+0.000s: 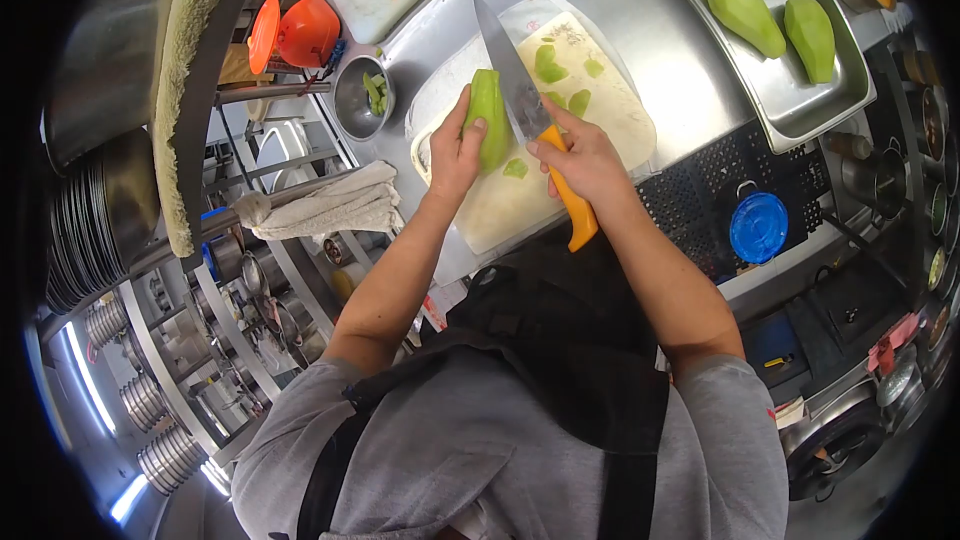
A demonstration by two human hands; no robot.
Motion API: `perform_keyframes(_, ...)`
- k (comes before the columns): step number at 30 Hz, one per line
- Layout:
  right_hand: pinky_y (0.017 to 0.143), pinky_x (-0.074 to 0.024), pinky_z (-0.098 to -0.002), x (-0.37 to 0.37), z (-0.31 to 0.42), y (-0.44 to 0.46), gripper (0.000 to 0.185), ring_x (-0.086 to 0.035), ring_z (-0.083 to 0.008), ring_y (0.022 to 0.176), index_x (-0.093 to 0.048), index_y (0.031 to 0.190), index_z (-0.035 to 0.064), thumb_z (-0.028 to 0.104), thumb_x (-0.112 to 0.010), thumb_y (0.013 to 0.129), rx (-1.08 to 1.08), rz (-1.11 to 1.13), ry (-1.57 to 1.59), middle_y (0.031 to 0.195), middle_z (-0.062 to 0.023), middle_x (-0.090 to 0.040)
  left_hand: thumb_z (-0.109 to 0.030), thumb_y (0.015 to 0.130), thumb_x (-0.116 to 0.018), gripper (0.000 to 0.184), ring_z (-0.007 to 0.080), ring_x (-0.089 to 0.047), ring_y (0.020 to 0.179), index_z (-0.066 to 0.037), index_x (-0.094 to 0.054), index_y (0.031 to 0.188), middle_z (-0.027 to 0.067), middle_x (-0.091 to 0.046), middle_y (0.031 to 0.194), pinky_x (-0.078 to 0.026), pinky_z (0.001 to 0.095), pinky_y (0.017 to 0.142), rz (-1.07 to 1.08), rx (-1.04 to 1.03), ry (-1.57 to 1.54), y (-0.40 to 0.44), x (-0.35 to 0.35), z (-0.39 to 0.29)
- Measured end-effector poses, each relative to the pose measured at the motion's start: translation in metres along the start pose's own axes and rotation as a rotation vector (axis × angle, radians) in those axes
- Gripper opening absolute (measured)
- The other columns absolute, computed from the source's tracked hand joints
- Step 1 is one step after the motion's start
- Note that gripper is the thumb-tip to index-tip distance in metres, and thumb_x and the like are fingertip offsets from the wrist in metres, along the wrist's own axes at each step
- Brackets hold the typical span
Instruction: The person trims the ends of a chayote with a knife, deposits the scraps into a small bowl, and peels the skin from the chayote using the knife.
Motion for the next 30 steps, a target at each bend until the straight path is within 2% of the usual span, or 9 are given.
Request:
perform_keyframes(9, 0.043, -0.044, -0.028, -0.021, 0.001, 0.021, 0.07, -0.054, -0.0133, 0.045, -0.037, 0.152, 0.0097, 0.007, -0.069, 0.09, 0.064, -0.07, 0.014, 0.069, -0.0051, -0.058, -0.02, 0.091, -0.057, 0.057, 0.0371, -0.066, 0.109, 0.006, -0.047, 0.14, 0.0304, -0.064, 0.118, -0.05, 0.0386, 0.094, -0.016, 0.05, -0.016, -0.001, 0.0, 0.004)
perform_keyframes(11, 0.043, -0.0443, -0.0279, -0.024, 0.002, 0.023, 0.07, -0.055, -0.0132, 0.046, -0.037, 0.152, 0.009, 0.007, -0.069, 0.09, 0.081, -0.087, 0.015, 0.069, -0.0048, -0.059, -0.02, 0.091, -0.058, 0.057, 0.038, -0.066, 0.106, 0.007, -0.048, 0.14, 0.0304, -0.064, 0.116, -0.051, 0.0393, 0.092, -0.027, -0.015, 0.019, 0.0, 0.0, 0.002)
perform_keyframes(13, 0.048, -0.0477, -0.0292, -0.027, 0.005, 0.026, 0.07, -0.056, -0.0136, 0.049, -0.037, 0.152, 0.0052, 0.01, -0.069, 0.089, 0.098, -0.1, 0.028, 0.071, -0.0056, -0.059, -0.02, 0.091, -0.058, 0.057, 0.0384, -0.066, 0.105, 0.007, -0.048, 0.139, 0.0305, -0.064, 0.115, -0.051, 0.0396, 0.091, -0.038, -0.023, 0.023, -0.001, -0.001, 0.002)
perform_keyframes(18, 0.05, -0.0498, -0.0291, -0.039, -0.005, 0.034, 0.07, -0.057, -0.0143, 0.05, -0.036, 0.152, 0.0058, 0.013, -0.068, 0.09, 0.144, -0.182, 0.034, 0.073, -0.0067, -0.062, -0.02, 0.091, -0.058, 0.056, 0.0394, -0.066, 0.104, 0.008, -0.048, 0.139, 0.0306, -0.064, 0.115, -0.051, 0.0406, 0.091, -0.047, -0.022, 0.03, -0.002, -0.002, -0.001)
perform_keyframes(21, 0.052, -0.0506, -0.0292, -0.04, -0.004, 0.033, 0.069, -0.058, -0.0143, 0.05, -0.036, 0.152, 0.0052, 0.015, -0.068, 0.091, 0.169, -0.218, -0.002, 0.075, -0.0077, -0.064, -0.02, 0.091, -0.057, 0.057, 0.0405, -0.065, 0.106, 0.008, -0.047, 0.14, 0.031, -0.063, 0.117, -0.051, 0.0417, 0.092, -0.042, 0.006, 0.052, -0.002, -0.003, 0.0)
perform_keyframes(26, 0.055, -0.0517, -0.0317, -0.023, 0.013, 0.02, 0.067, -0.06, -0.0148, 0.052, -0.041, 0.15, 0.0068, 0.016, -0.068, 0.09, 0.175, -0.172, -0.144, 0.074, -0.0108, -0.065, -0.02, 0.093, -0.056, 0.061, 0.0421, -0.061, 0.112, 0.009, -0.039, 0.144, 0.0316, -0.058, 0.126, -0.049, 0.0443, 0.095, -0.091, -0.078, 0.124, -0.009, -0.008, -0.008)
perform_keyframes(28, 0.061, -0.0527, -0.0356, -0.018, 0.027, 0.005, 0.065, -0.064, -0.0227, 0.057, -0.044, 0.148, 0.0102, 0.017, -0.068, 0.088, 0.176, -0.207, -0.438, 0.075, -0.0168, -0.066, -0.02, 0.093, -0.056, 0.062, 0.0424, -0.06, 0.112, 0.009, -0.038, 0.144, 0.0313, -0.057, 0.126, -0.049, 0.0449, 0.095, -0.084, -0.084, 0.12, -0.011, -0.012, -0.01)
perform_keyframes(29, 0.061, -0.0527, -0.0356, -0.016, 0.025, 0.002, 0.065, -0.064, -0.0227, 0.057, -0.044, 0.148, 0.0102, 0.017, -0.068, 0.088, 0.174, -0.216, -0.447, 0.075, -0.0168, -0.066, -0.02, 0.093, -0.055, 0.062, 0.0427, -0.06, 0.112, 0.008, -0.037, 0.145, 0.031, -0.057, 0.127, -0.048, 0.0454, 0.096, -0.076, -0.098, 0.128, -0.011, -0.014, -0.013)
perform_keyframes(30, 0.065, -0.0528, -0.0383, -0.016, 0.024, 0.001, 0.065, -0.065, -0.0284, 0.063, -0.045, 0.147, 0.0115, 0.017, -0.068, 0.087, 0.237, -0.231, -0.496, 0.077, -0.0198, -0.066, -0.02, 0.093, -0.055, 0.062, 0.0427, -0.06, 0.112, 0.008, -0.037, 0.145, 0.031, -0.057, 0.127, -0.048, 0.0454, 0.096, -0.076, -0.102, 0.117, -0.011, -0.016, -0.015)
Point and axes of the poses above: each hand's wrist, its own y-axis towards the middle knuckle, its own x-axis out of the back of the hand, z = x × y, the point moved 4 cm from there along y, towards the middle knuckle
